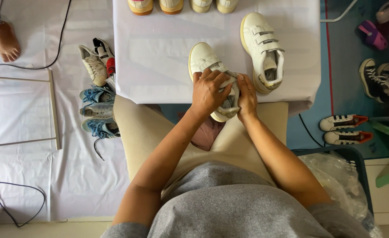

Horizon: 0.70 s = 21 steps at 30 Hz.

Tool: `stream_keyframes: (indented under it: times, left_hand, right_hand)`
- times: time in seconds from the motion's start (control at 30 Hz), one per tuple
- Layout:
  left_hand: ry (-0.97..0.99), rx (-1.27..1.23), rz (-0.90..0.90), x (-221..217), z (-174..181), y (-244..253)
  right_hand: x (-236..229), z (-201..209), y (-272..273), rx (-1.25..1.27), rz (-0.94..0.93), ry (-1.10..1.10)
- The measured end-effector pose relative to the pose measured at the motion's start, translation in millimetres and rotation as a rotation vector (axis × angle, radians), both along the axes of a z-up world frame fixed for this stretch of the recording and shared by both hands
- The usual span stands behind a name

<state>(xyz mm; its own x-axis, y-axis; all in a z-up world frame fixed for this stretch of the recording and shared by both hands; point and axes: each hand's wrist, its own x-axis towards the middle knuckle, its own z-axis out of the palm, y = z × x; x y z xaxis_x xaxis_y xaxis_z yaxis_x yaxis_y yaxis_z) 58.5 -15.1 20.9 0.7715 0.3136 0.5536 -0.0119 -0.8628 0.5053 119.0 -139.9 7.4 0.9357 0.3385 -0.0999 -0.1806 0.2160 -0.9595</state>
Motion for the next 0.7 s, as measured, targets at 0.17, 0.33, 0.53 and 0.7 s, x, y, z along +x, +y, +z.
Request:
stream_keyframes:
  times: [0.17, 0.33, 0.53, 0.7]
  left_hand:
    - [0.042, -0.009, -0.015, 0, -1, 2]
    - [0.024, -0.002, 0.005, -4, -1, -1]
    - [-0.065, -0.029, 0.001, -10, 1, 1]
    - [-0.111, -0.077, -0.016, -11, 0, 2]
  right_hand:
    - [-4, 12, 1, -0.035, 0.028, -0.065]
    - [-9, 28, 4, -0.098, 0.040, -0.155]
    - [-12, 35, 3, -0.184, 0.075, -0.284]
    - [-12, 33, 3, -0.231, 0.092, -0.302]
